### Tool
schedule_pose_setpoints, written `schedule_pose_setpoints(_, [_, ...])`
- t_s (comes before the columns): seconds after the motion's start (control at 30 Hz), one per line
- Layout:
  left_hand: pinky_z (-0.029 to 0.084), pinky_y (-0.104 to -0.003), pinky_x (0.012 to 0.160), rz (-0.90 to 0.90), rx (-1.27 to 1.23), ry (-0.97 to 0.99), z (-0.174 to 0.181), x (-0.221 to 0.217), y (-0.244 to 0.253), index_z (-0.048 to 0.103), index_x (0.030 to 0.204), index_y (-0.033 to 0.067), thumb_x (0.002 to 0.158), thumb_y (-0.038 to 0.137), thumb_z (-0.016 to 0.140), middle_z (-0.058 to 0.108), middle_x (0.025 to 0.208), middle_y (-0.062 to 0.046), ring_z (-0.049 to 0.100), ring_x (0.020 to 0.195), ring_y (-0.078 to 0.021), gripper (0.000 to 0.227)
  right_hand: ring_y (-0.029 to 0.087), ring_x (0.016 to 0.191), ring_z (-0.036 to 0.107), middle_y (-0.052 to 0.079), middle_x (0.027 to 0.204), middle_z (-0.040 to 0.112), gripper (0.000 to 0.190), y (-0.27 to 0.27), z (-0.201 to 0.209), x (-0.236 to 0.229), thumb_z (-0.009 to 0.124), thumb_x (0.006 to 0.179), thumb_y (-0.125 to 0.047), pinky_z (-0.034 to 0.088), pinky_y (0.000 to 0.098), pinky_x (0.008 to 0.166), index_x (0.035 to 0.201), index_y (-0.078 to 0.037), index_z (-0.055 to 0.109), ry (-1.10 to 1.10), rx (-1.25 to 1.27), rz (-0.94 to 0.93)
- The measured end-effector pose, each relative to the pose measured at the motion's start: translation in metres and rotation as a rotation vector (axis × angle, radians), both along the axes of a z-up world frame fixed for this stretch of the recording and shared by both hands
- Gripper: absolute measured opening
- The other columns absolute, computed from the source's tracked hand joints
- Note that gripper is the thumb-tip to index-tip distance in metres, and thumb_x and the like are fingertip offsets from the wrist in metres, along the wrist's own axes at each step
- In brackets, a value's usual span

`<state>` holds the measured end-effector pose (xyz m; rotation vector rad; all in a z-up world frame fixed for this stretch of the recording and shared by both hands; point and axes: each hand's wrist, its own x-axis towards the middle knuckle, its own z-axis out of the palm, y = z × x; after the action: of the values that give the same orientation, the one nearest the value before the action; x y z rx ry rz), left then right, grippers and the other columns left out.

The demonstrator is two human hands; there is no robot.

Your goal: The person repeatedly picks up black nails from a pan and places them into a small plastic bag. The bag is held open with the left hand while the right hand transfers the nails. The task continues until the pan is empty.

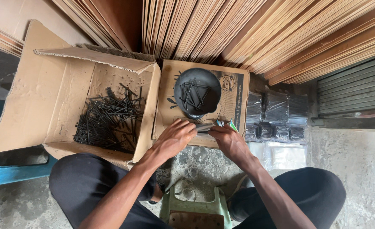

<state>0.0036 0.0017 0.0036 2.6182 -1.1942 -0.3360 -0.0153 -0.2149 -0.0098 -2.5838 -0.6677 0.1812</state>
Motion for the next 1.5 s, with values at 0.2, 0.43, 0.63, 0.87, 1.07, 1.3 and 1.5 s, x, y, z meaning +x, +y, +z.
schedule_pose_setpoints(0.2, [0.028,-0.046,0.107,0.019,0.162,0.057,-0.013,-0.003,0.005,0.047,0.127,0.0224,0.084,0.008,0.057,0.047,0.132,-0.01,0.042,0.125,-0.0273,0.046,0.029,0.084,0.062,0.004,0.095,0.067,0.022,0.005,0.012,-0.001,0.055,0.078,-0.001,0.054,0.035,0.063,0.09,-0.014,0.068,0.054,-0.002,-0.016])
schedule_pose_setpoints(0.43, [0.024,-0.05,0.107,0.01,0.161,0.182,-0.004,0.001,0.001,0.052,0.121,0.018,0.088,0.009,0.05,0.046,0.133,-0.011,0.035,0.129,-0.0279,0.034,0.021,0.077,0.067,0.006,0.087,0.069,0.023,0.002,0.005,0.034,0.056,0.081,-0.002,0.055,0.0264,0.065,0.094,-0.016,0.07,0.095,0.077,-0.178])
schedule_pose_setpoints(0.63, [0.025,-0.05,0.107,-0.019,0.157,0.196,-0.008,0.002,0.001,0.052,0.122,0.0181,0.09,0.011,0.046,0.043,0.136,-0.009,0.035,0.129,-0.0274,0.033,0.027,0.07,0.066,0.003,0.078,0.068,0.012,0.026,-0.091,0.123,0.065,0.079,-0.02,0.056,0.0383,0.06,0.091,-0.02,0.068,0.047,-0.004,-0.443])
schedule_pose_setpoints(0.87, [0.018,-0.048,0.11,-0.023,0.18,0.268,-0.015,0.004,-0.003,0.046,0.128,0.0188,0.094,0.018,0.036,0.038,0.139,-0.01,0.032,0.131,-0.0277,0.035,0.036,0.076,0.065,0.013,0.08,0.064,0.028,0.056,-0.144,0.14,0.067,0.078,-0.032,0.055,0.0457,0.065,0.087,-0.007,0.061,0.146,-0.163,-0.666])
schedule_pose_setpoints(1.07, [0.012,-0.043,0.113,-0.035,0.232,0.262,-0.015,0.0,-0.004,0.043,0.131,0.019,0.097,0.024,0.027,0.033,0.143,-0.008,0.026,0.134,-0.0237,0.038,0.033,0.072,0.064,0.011,0.073,0.06,0.034,0.029,-0.169,0.144,0.073,0.07,-0.036,0.055,0.0376,0.061,0.083,-0.008,0.06,-0.037,-0.114,-0.765])
schedule_pose_setpoints(1.3, [0.013,-0.043,0.113,-0.012,0.177,0.307,-0.01,0.0,-0.006,0.047,0.128,0.0171,0.096,0.022,0.03,0.037,0.141,-0.009,0.028,0.133,-0.0245,0.036,0.027,0.048,0.063,0.009,0.044,0.057,0.02,0.026,-0.174,0.15,0.063,0.07,-0.02,0.054,0.0375,0.057,0.057,-0.005,0.064,0.398,-0.105,-0.764])
schedule_pose_setpoints(1.5, [0.011,-0.042,0.113,0.03,0.128,0.368,-0.01,0.002,-0.008,0.048,0.127,0.0166,0.097,0.024,0.03,0.036,0.141,-0.008,0.027,0.134,-0.0235,0.036,0.033,0.058,0.064,0.016,0.051,0.059,0.017,0.038,-0.172,0.161,0.06,0.067,-0.017,0.052,0.0417,0.052,0.061,-0.002,0.065,0.348,-0.026,-0.871])
